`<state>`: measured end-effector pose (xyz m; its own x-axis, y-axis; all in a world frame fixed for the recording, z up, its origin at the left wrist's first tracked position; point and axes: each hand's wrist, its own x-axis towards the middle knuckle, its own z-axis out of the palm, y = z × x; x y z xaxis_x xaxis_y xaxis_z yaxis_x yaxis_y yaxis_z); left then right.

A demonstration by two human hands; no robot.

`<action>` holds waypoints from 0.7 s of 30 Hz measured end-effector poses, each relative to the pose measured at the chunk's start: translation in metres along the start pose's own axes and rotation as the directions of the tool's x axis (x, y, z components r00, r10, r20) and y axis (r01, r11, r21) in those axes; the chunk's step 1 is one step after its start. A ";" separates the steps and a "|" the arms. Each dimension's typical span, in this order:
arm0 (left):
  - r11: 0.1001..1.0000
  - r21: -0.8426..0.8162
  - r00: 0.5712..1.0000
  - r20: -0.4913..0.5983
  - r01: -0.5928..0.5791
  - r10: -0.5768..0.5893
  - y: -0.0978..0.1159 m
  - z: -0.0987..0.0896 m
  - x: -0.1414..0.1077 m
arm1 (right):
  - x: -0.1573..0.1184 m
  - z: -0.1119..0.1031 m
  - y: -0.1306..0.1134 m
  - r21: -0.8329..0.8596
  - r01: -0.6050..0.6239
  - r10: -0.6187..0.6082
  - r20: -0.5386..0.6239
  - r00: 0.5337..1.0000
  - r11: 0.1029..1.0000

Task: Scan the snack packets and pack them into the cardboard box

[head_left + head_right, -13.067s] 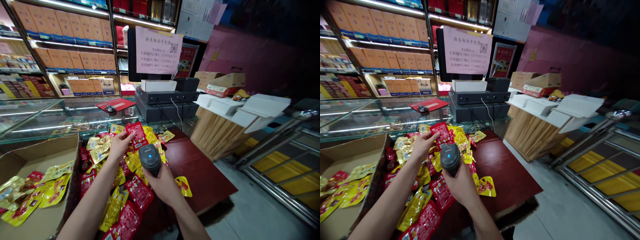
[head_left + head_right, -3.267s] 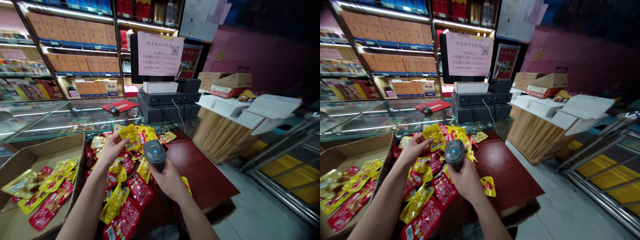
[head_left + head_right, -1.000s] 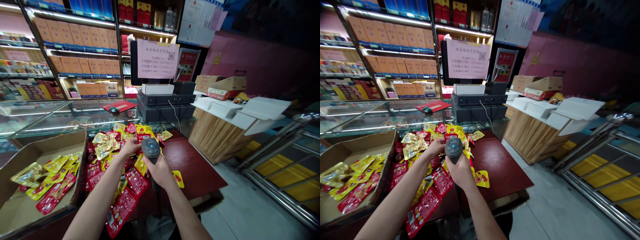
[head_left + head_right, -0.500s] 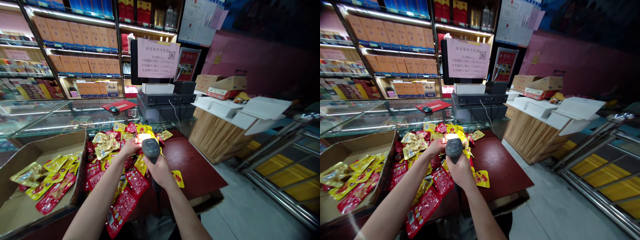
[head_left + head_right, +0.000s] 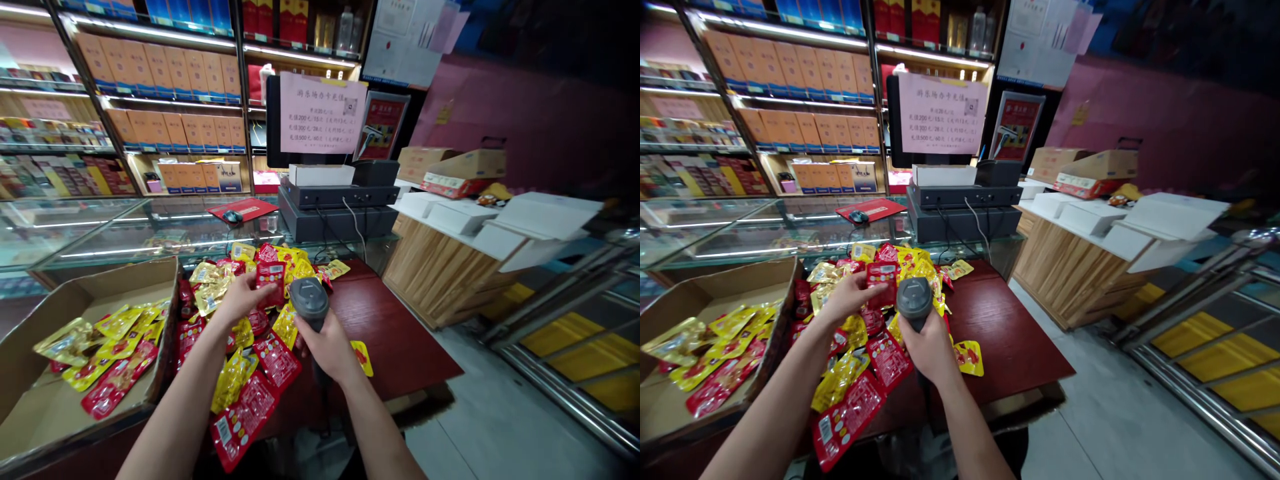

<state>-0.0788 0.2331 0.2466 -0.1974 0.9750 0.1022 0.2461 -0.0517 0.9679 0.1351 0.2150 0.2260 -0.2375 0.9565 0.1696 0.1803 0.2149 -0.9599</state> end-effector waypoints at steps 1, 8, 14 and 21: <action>0.996 0.083 0.997 -0.081 -0.014 0.021 0.006 -0.015 -0.012 | -0.001 -0.001 0.001 0.012 -0.018 0.017 0.010 1.000 1.000; 0.617 0.692 0.762 -0.609 0.375 0.219 0.029 -0.121 -0.102 | -0.005 -0.010 0.007 0.099 -0.144 0.134 0.098 0.986 0.985; 0.448 0.802 0.847 -0.507 0.395 0.162 0.011 -0.130 -0.121 | -0.007 -0.012 0.007 0.082 -0.162 0.153 0.107 0.982 0.983; 0.715 0.678 0.879 -0.431 0.167 0.204 0.014 -0.056 -0.114 | -0.012 -0.014 0.004 0.057 -0.121 0.117 0.073 0.990 0.991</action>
<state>-0.1057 0.1091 0.2617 -0.5323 0.7534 0.3861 0.7870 0.2723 0.5536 0.1516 0.2072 0.2231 -0.2844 0.9579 0.0397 0.1530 0.0862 -0.9845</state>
